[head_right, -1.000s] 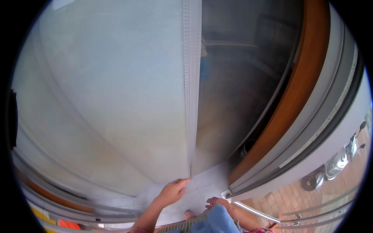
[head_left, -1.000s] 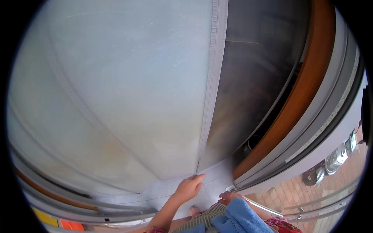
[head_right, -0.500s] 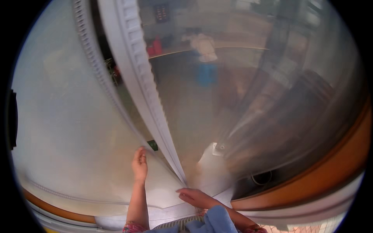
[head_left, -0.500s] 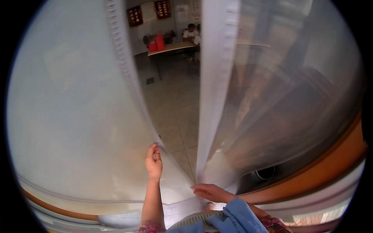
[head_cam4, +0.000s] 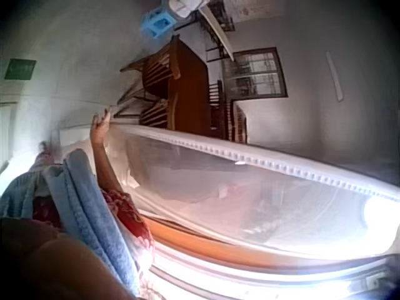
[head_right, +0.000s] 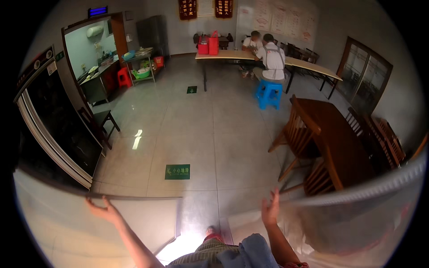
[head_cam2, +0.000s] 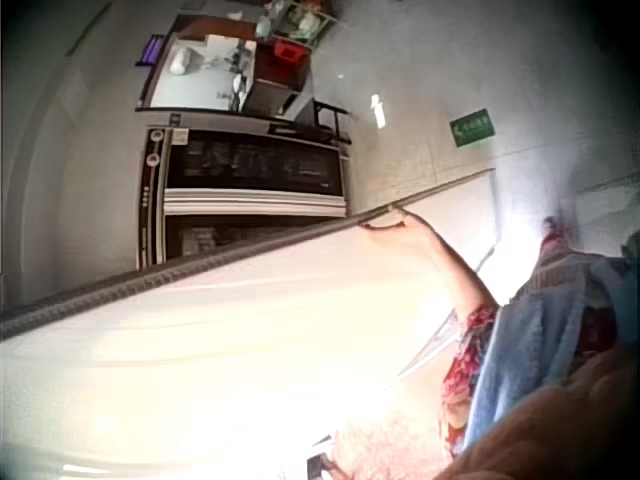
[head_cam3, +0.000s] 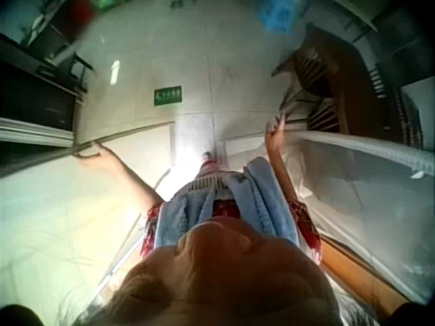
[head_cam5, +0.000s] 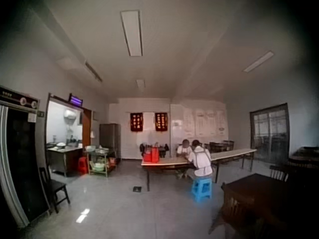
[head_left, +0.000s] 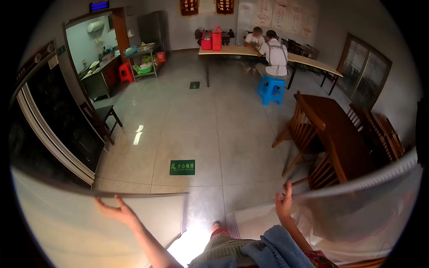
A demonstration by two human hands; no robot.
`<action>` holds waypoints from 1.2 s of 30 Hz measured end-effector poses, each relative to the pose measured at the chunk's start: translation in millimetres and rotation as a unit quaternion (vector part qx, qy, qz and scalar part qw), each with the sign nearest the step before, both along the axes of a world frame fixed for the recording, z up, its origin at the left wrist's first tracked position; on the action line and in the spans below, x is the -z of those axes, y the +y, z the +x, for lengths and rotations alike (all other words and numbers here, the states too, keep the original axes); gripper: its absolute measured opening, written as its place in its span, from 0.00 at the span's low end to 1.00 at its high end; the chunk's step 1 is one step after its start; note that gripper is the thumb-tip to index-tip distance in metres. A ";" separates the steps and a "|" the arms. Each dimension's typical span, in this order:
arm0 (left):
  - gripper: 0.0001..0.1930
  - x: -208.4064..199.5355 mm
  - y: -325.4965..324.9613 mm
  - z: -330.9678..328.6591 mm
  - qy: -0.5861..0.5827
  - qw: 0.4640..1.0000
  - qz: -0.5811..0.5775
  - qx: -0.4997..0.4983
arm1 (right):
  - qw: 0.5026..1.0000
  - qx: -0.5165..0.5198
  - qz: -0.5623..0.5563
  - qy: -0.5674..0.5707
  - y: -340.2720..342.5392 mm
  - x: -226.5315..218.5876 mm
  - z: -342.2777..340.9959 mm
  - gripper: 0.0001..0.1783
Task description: The person chops a melon into small cubes on a cutting board using a cleaver and places the pieces into a large metal bowl.
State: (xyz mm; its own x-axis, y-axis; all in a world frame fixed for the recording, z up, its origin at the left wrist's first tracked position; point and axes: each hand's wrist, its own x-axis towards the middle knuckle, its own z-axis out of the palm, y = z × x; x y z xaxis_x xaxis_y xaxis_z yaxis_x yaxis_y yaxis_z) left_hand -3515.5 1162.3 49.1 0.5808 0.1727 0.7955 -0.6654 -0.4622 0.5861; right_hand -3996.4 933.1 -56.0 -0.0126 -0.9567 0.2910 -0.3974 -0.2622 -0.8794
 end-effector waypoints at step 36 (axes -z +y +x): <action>0.16 342.1 -450.6 340.8 0.653 0.576 0.457 0.184 | 0.702 -0.429 0.169 0.543 -650.0 281.5 453.3 0.14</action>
